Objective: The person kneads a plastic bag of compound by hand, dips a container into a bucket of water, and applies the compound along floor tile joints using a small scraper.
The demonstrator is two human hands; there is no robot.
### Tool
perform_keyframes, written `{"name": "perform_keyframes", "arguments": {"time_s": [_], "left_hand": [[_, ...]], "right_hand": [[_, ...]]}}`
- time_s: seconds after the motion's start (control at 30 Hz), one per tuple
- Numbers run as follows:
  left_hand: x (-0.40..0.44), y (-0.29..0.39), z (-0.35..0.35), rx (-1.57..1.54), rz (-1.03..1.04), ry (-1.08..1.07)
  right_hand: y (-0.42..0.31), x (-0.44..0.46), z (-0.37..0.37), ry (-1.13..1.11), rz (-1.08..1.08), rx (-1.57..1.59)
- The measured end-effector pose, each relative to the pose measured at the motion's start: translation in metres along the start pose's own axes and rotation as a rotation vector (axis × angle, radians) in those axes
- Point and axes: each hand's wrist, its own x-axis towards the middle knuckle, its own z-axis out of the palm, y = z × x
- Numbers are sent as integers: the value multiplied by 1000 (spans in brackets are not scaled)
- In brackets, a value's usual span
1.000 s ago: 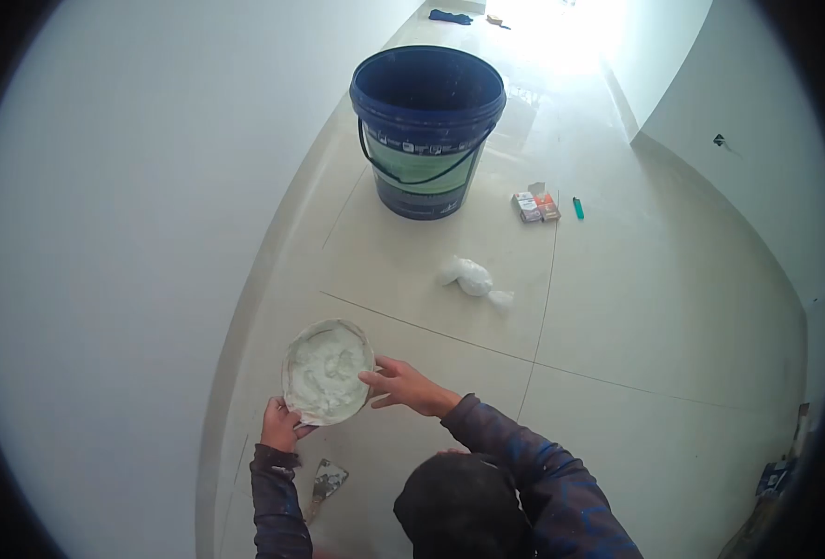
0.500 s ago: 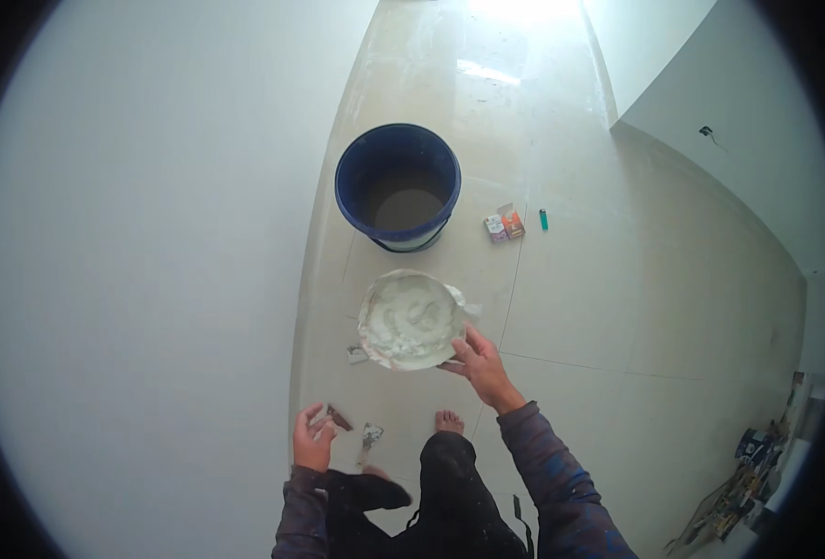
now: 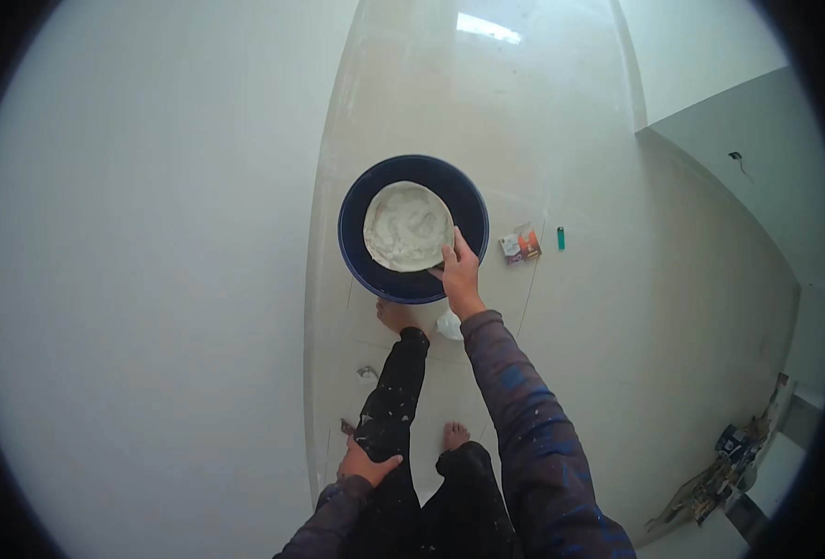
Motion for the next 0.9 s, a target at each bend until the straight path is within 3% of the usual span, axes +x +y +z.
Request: {"name": "perform_keyframes", "arguments": {"time_s": [0.3, 0.37, 0.57, 0.9], "left_hand": [[32, 56, -61, 57, -121, -75], [34, 59, -68, 19, -110, -126], [42, 60, -67, -12, -127, -148], [46, 65, -72, 3, -112, -108]], "right_hand": [[97, 90, 22, 297, 178, -264], [133, 102, 10, 340, 49, -410], [113, 97, 35, 456, -75, -583], [103, 97, 51, 451, -155, -651]]}}
